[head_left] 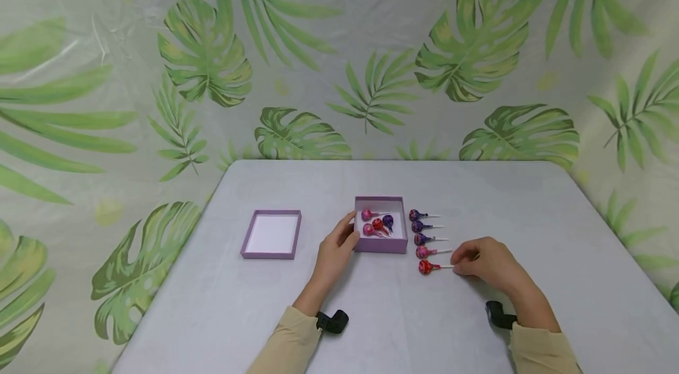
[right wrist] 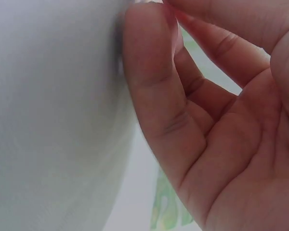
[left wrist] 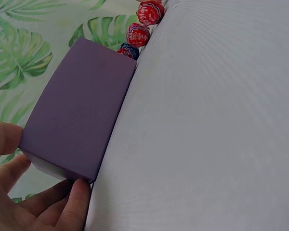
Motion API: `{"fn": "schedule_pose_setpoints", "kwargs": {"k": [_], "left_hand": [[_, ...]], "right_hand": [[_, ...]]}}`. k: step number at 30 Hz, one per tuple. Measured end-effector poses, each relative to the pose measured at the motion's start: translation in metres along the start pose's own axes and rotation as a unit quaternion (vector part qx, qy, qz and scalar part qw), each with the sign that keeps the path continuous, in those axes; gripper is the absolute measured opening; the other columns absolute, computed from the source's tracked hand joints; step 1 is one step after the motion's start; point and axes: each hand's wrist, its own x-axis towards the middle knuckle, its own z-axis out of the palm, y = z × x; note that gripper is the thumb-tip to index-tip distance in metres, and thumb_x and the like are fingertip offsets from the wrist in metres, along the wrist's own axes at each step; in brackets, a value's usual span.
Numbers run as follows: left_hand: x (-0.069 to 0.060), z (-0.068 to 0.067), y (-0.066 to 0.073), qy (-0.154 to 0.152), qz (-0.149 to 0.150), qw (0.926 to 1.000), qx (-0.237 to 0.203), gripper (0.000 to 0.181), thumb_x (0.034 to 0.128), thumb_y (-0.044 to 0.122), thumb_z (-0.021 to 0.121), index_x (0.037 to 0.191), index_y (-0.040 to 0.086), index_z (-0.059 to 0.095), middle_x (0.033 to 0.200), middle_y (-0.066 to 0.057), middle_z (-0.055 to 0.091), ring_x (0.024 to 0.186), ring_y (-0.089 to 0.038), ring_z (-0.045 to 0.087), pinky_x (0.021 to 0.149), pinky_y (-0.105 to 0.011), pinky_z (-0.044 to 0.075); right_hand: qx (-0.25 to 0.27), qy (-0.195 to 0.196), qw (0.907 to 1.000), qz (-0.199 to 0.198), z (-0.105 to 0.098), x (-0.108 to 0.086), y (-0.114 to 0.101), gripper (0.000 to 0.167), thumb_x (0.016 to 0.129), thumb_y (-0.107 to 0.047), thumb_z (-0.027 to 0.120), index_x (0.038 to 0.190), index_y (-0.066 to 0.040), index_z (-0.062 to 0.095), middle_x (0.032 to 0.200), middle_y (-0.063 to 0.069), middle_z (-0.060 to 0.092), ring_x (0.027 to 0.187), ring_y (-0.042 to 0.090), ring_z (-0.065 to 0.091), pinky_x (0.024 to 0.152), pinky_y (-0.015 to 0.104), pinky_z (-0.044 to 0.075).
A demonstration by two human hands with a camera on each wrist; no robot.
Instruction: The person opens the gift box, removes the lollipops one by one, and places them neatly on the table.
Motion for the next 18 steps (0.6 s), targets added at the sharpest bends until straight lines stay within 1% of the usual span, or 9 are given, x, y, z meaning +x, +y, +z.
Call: {"fn": "schedule_pose_setpoints", "kwargs": {"k": [1, 2, 5, 8, 10, 13, 16, 18], "left_hand": [[0.000, 0.000, 0.000, -0.001, 0.001, 1.0000, -0.002, 0.046, 0.1043, 0.016, 0.055, 0.150, 0.018, 0.049, 0.140, -0.022, 0.056, 0.129, -0.031, 0.055, 0.102, -0.045, 0.049], [0.003, 0.001, -0.005, -0.001, 0.000, 1.0000, -0.001, 0.047, 0.1043, 0.016, 0.055, 0.150, 0.018, 0.049, 0.140, -0.022, 0.056, 0.129, -0.031, 0.055, 0.102, -0.045, 0.049], [0.009, 0.003, -0.024, -0.001, -0.001, 1.0000, -0.002, 0.047, 0.1043, 0.020, 0.056, 0.151, 0.021, 0.048, 0.141, -0.019, 0.057, 0.129, -0.030, 0.055, 0.102, -0.046, 0.049], [0.016, 0.004, -0.042, 0.002, 0.000, 1.0000, 0.001, 0.047, 0.1041, 0.025, 0.057, 0.151, 0.027, 0.049, 0.141, -0.014, 0.058, 0.129, -0.026, 0.056, 0.102, -0.044, 0.049], [0.016, 0.004, -0.043, 0.001, 0.005, 1.0000, -0.001, 0.047, 0.1037, 0.030, 0.058, 0.150, 0.030, 0.049, 0.141, -0.012, 0.059, 0.129, -0.024, 0.055, 0.102, -0.042, 0.049], [0.017, 0.004, -0.044, 0.000, 0.008, 1.0000, -0.004, 0.047, 0.1037, 0.032, 0.057, 0.150, 0.030, 0.049, 0.141, -0.010, 0.059, 0.130, -0.023, 0.055, 0.103, -0.041, 0.049], [0.017, 0.005, -0.046, 0.001, 0.010, 0.9999, -0.003, 0.047, 0.1037, 0.031, 0.057, 0.150, 0.029, 0.050, 0.140, -0.011, 0.059, 0.129, -0.024, 0.056, 0.102, -0.042, 0.050], [0.017, 0.005, -0.046, 0.002, 0.006, 1.0000, 0.000, 0.047, 0.1037, 0.030, 0.057, 0.150, 0.029, 0.050, 0.140, -0.010, 0.059, 0.128, -0.024, 0.056, 0.101, -0.042, 0.051]], "right_hand": [[0.000, 0.000, 1.0000, 0.003, -0.002, 0.000, 0.000, 0.011, 0.085, -0.014, 0.080, 0.094, -0.013, 0.075, 0.080, 0.002, 0.061, 0.073, 0.020, 0.053, 0.060, 0.033, 0.045], [0.002, 0.000, 1.0000, 0.006, -0.003, 0.000, 0.000, 0.011, 0.085, -0.015, 0.080, 0.094, -0.013, 0.075, 0.080, 0.002, 0.061, 0.073, 0.021, 0.054, 0.060, 0.033, 0.046], [0.002, 0.001, 0.9999, 0.011, -0.006, 0.000, -0.003, 0.010, 0.086, -0.016, 0.079, 0.095, -0.013, 0.075, 0.082, 0.003, 0.062, 0.075, 0.022, 0.055, 0.061, 0.034, 0.047], [-0.002, 0.005, 1.0000, 0.003, -0.010, 0.000, -0.008, 0.011, 0.087, -0.018, 0.077, 0.098, -0.014, 0.075, 0.084, 0.002, 0.063, 0.077, 0.021, 0.056, 0.063, 0.034, 0.046], [-0.004, 0.008, 0.9999, -0.008, -0.015, 0.000, -0.012, 0.013, 0.088, -0.019, 0.076, 0.100, -0.014, 0.075, 0.085, 0.001, 0.064, 0.078, 0.021, 0.057, 0.064, 0.034, 0.045], [-0.004, 0.015, 0.9995, -0.026, -0.020, 0.002, -0.016, 0.017, 0.089, -0.019, 0.076, 0.105, -0.012, 0.075, 0.086, 0.000, 0.066, 0.081, 0.020, 0.058, 0.065, 0.034, 0.046], [-0.005, 0.025, 0.9986, -0.047, -0.023, 0.004, -0.021, 0.020, 0.090, -0.019, 0.075, 0.108, -0.011, 0.075, 0.087, -0.002, 0.068, 0.082, 0.019, 0.060, 0.068, 0.035, 0.047], [-0.009, 0.032, 0.9978, -0.058, -0.025, 0.006, -0.025, 0.020, 0.090, -0.019, 0.075, 0.109, -0.012, 0.075, 0.087, -0.003, 0.068, 0.084, 0.019, 0.061, 0.070, 0.035, 0.048]]}}
